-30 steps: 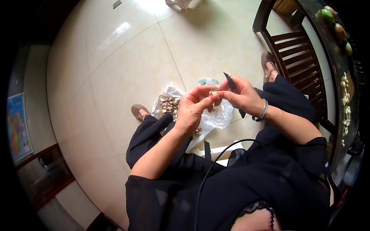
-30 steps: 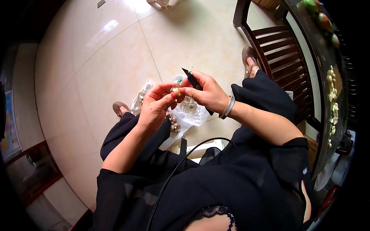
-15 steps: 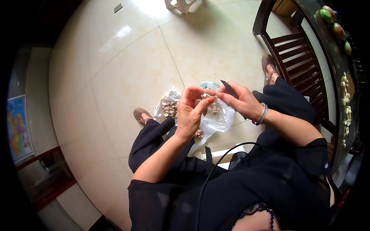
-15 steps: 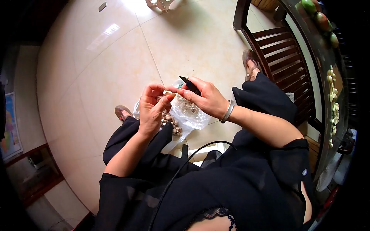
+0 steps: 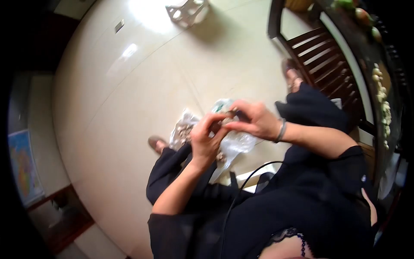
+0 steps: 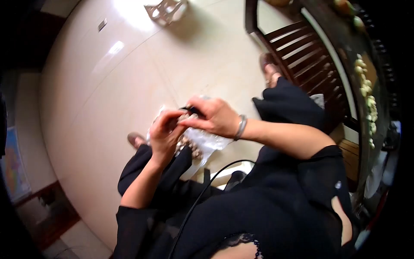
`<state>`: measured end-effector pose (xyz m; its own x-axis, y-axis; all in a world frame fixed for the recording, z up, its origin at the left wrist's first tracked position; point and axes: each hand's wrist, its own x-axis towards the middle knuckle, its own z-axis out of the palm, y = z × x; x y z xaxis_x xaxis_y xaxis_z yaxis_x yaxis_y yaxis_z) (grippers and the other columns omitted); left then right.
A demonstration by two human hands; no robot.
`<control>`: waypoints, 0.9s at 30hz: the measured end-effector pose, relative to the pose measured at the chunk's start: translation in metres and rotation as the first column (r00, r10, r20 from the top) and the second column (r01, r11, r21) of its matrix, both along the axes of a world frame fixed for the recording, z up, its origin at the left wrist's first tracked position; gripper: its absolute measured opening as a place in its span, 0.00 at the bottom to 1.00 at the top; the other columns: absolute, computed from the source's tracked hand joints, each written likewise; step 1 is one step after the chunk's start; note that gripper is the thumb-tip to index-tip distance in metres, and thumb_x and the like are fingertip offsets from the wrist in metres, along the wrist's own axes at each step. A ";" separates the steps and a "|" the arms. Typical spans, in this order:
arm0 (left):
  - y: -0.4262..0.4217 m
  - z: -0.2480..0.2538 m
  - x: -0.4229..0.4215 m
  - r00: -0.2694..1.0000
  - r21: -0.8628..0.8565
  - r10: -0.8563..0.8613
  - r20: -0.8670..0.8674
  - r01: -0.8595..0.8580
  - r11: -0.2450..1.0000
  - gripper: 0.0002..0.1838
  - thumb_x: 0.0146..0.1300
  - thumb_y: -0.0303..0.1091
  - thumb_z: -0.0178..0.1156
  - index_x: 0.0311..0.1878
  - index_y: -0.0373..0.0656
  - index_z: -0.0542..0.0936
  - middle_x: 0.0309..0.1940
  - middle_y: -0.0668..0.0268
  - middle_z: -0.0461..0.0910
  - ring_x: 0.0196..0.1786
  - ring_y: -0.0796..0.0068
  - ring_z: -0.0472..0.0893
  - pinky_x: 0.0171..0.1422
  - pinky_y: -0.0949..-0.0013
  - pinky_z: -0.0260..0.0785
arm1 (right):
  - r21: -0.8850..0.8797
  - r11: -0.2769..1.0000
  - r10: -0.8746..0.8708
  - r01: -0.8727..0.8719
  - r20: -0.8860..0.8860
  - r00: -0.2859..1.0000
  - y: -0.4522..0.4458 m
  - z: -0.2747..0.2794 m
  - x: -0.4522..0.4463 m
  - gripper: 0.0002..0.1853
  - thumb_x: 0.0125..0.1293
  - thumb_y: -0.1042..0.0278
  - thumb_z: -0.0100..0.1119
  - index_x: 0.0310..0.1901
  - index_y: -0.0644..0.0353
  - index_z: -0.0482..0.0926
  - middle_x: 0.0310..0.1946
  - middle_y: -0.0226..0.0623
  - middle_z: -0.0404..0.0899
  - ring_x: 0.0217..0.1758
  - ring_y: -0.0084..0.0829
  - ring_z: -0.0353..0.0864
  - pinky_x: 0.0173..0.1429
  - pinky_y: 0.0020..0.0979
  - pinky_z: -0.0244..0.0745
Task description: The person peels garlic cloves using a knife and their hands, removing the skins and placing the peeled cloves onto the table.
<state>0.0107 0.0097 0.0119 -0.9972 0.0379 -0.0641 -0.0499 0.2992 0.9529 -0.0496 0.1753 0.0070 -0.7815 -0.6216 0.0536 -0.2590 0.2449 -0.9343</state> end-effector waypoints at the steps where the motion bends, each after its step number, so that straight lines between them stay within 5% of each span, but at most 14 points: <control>1: 0.001 -0.022 0.002 0.992 0.063 0.087 -0.093 -0.081 0.995 0.14 0.48 0.19 0.61 0.40 0.40 0.75 0.27 0.68 0.76 0.23 0.86 0.69 0.27 0.81 0.62 | -0.018 1.000 0.016 -0.017 -0.050 0.999 0.000 -0.003 0.000 0.16 0.56 0.57 0.58 0.35 0.62 0.71 0.23 0.45 0.71 0.25 0.43 0.73 0.29 0.33 0.67; 2: 0.006 -0.012 0.002 0.989 0.198 0.146 0.017 -0.146 0.969 0.17 0.49 0.20 0.61 0.44 0.40 0.72 0.28 0.68 0.75 0.25 0.86 0.70 0.29 0.82 0.64 | -0.019 0.999 0.028 -0.031 -0.109 0.994 0.000 -0.010 -0.001 0.15 0.56 0.59 0.59 0.37 0.61 0.72 0.25 0.44 0.73 0.26 0.41 0.73 0.30 0.32 0.68; 4: 0.004 -0.018 0.004 0.985 0.168 0.166 0.041 -0.171 0.971 0.18 0.51 0.20 0.61 0.46 0.40 0.71 0.29 0.68 0.73 0.27 0.86 0.70 0.30 0.83 0.63 | -0.072 0.997 0.014 -0.026 -0.174 0.985 0.000 -0.023 0.001 0.13 0.56 0.60 0.58 0.36 0.61 0.72 0.24 0.44 0.72 0.26 0.43 0.73 0.30 0.33 0.68; 7: 0.007 -0.007 -0.005 0.965 0.531 -0.015 0.261 -0.131 0.837 0.19 0.50 0.14 0.58 0.47 0.34 0.70 0.34 0.66 0.74 0.33 0.82 0.73 0.36 0.80 0.67 | -0.080 0.997 0.005 -0.020 -0.184 0.983 0.003 -0.021 -0.003 0.11 0.57 0.61 0.57 0.31 0.60 0.71 0.21 0.43 0.70 0.26 0.44 0.72 0.29 0.35 0.66; 8: 0.008 0.001 -0.007 0.957 0.535 -0.061 0.284 -0.105 0.838 0.15 0.55 0.19 0.55 0.47 0.34 0.70 0.36 0.64 0.74 0.34 0.78 0.75 0.36 0.78 0.68 | -0.085 0.996 0.005 -0.021 -0.186 0.983 0.004 -0.019 -0.005 0.11 0.57 0.61 0.57 0.30 0.60 0.70 0.21 0.42 0.69 0.26 0.44 0.72 0.29 0.36 0.66; 10: -0.011 -0.014 -0.012 0.829 0.833 -0.358 0.430 -0.211 0.512 0.12 0.60 0.26 0.49 0.48 0.37 0.70 0.36 0.63 0.74 0.33 0.75 0.75 0.34 0.77 0.66 | -0.088 0.996 0.001 -0.024 -0.249 0.969 0.008 -0.015 -0.010 0.11 0.58 0.60 0.55 0.29 0.59 0.69 0.22 0.40 0.69 0.26 0.44 0.72 0.28 0.36 0.67; 11: -0.011 -0.018 -0.006 0.812 0.792 -0.261 0.522 -0.348 0.502 0.12 0.62 0.32 0.48 0.48 0.38 0.69 0.34 0.63 0.74 0.31 0.76 0.74 0.31 0.77 0.64 | 0.002 0.999 0.050 -0.053 -0.348 0.936 0.009 -0.013 -0.011 0.11 0.57 0.60 0.55 0.30 0.59 0.69 0.24 0.39 0.69 0.25 0.43 0.72 0.27 0.36 0.68; 16: -0.015 -0.029 -0.006 0.794 0.775 -0.322 0.516 -0.273 0.570 0.14 0.60 0.36 0.53 0.46 0.39 0.69 0.32 0.67 0.73 0.31 0.78 0.72 0.32 0.76 0.63 | 0.176 0.982 0.156 -0.065 -0.572 0.805 0.007 -0.016 -0.009 0.11 0.53 0.59 0.56 0.33 0.55 0.70 0.27 0.34 0.70 0.23 0.38 0.74 0.23 0.33 0.70; 21: -0.017 -0.015 -0.005 0.847 0.795 -0.282 0.451 -0.238 0.558 0.13 0.60 0.34 0.53 0.46 0.39 0.69 0.34 0.69 0.72 0.32 0.79 0.71 0.34 0.78 0.62 | 0.056 0.998 0.047 -0.026 -0.428 0.903 0.005 -0.012 -0.008 0.20 0.56 0.50 0.56 0.38 0.58 0.67 0.24 0.42 0.74 0.22 0.46 0.75 0.26 0.37 0.71; 27: -0.021 -0.002 -0.008 0.852 0.846 -0.344 0.394 -0.189 0.499 0.11 0.61 0.34 0.52 0.44 0.40 0.71 0.32 0.70 0.71 0.33 0.81 0.70 0.35 0.80 0.59 | 0.089 0.988 0.149 -0.123 -0.396 0.906 0.005 0.001 -0.009 0.11 0.61 0.60 0.51 0.30 0.59 0.66 0.22 0.42 0.69 0.23 0.44 0.72 0.24 0.37 0.66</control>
